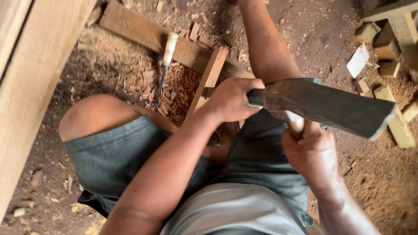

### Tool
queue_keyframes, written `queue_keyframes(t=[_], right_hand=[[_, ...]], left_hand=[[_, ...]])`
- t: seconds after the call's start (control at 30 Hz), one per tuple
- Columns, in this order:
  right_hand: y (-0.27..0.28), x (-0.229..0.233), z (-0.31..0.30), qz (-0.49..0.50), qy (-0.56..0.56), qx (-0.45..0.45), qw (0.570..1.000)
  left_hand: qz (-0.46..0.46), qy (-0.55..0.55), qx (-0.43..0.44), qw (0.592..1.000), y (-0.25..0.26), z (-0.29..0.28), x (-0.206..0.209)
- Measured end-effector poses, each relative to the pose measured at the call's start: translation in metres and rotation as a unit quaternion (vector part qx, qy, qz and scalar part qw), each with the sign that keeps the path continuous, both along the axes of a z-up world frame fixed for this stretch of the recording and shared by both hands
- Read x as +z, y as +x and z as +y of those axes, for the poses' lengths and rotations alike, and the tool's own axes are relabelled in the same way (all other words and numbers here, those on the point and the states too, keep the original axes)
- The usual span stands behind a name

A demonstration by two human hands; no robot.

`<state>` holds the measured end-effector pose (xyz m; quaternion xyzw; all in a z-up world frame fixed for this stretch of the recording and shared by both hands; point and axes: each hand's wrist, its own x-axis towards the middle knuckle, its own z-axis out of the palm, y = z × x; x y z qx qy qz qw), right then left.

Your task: The person shapes wood pieces using a hammer and a chisel while sitting on the floor. They use the hammer to strike the back of the chisel to carve out material and directly strike the wood with the hammer's head to chip away edges.

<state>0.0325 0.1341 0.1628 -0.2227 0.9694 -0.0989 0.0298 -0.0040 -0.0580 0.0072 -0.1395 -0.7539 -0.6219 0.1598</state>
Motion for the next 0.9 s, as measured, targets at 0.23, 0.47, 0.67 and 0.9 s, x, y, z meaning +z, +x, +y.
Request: queue_keyframes(t=[0.23,0.47,0.67,0.9], right_hand=[[0.008,-0.005,-0.009,-0.012,-0.029,-0.048,0.998],[0.018,0.038,0.001,0.012,-0.132,-0.064,0.989],[-0.011,0.009,-0.012,-0.050,0.000,0.002,0.999],[0.011,0.042,0.000,-0.026,-0.136,-0.004,0.990]], left_hand=[[-0.295,-0.031,-0.233,0.926,-0.006,-0.039,0.033],[-0.268,-0.060,-0.162,0.948,0.001,-0.033,0.028],[-0.257,-0.082,-0.164,0.949,-0.002,-0.034,0.015],[-0.314,-0.084,-0.138,0.936,0.002,-0.037,0.015]])
